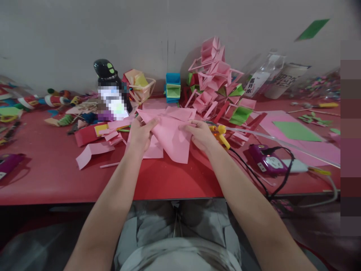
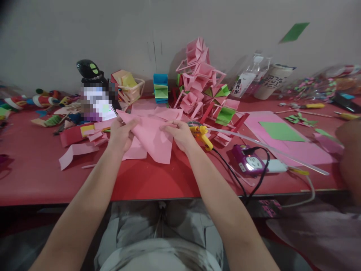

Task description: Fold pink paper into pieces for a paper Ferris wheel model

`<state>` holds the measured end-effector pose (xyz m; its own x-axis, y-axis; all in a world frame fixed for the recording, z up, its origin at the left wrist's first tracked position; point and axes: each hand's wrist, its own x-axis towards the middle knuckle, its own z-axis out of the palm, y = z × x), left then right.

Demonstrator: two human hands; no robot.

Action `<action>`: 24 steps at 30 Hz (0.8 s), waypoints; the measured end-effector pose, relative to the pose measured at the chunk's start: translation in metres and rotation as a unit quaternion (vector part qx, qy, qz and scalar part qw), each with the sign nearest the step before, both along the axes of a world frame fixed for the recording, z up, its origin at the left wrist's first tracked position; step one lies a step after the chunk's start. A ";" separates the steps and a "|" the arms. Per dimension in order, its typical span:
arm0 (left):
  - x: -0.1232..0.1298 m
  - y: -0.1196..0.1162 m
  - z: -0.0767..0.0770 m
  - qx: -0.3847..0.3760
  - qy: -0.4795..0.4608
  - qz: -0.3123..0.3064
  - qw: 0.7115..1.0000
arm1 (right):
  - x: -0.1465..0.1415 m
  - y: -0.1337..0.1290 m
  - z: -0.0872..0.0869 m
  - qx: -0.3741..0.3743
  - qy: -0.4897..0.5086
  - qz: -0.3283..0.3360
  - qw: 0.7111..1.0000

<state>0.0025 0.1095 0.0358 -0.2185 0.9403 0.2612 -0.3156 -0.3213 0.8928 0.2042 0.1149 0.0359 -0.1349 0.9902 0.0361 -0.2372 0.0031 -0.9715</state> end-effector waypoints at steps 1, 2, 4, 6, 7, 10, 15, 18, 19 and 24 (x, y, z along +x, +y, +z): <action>0.001 -0.001 0.001 -0.002 -0.005 -0.001 1.000 | 0.000 0.001 -0.001 0.002 -0.001 0.004 1.000; 0.001 -0.001 0.002 -0.003 -0.010 -0.001 1.000 | 0.000 0.001 -0.002 0.004 -0.001 0.007 1.000; 0.002 -0.002 0.003 -0.003 -0.021 0.000 1.000 | 0.001 0.002 -0.003 0.010 -0.001 0.009 1.000; 0.002 -0.002 0.004 -0.002 -0.031 0.002 0.999 | 0.000 0.002 -0.002 0.008 0.001 0.007 1.000; 0.002 -0.002 0.004 -0.003 -0.036 0.003 0.999 | 0.000 0.001 -0.001 0.005 0.003 0.007 1.000; 0.003 -0.001 0.004 -0.001 -0.045 0.001 0.999 | -0.002 -0.004 0.004 -0.010 0.014 0.009 1.000; 0.005 -0.001 0.001 0.009 -0.043 -0.011 0.999 | -0.004 -0.011 0.009 -0.007 0.008 0.015 1.000; 0.007 -0.001 -0.001 0.007 -0.055 -0.017 0.998 | -0.005 -0.009 0.006 0.006 0.009 0.001 1.000; 0.008 -0.001 -0.001 0.005 -0.058 -0.018 0.998 | -0.005 -0.008 0.004 0.006 0.015 -0.004 1.000; 0.009 -0.002 0.000 0.002 -0.051 -0.013 0.999 | -0.006 -0.004 0.000 0.011 0.036 -0.013 0.999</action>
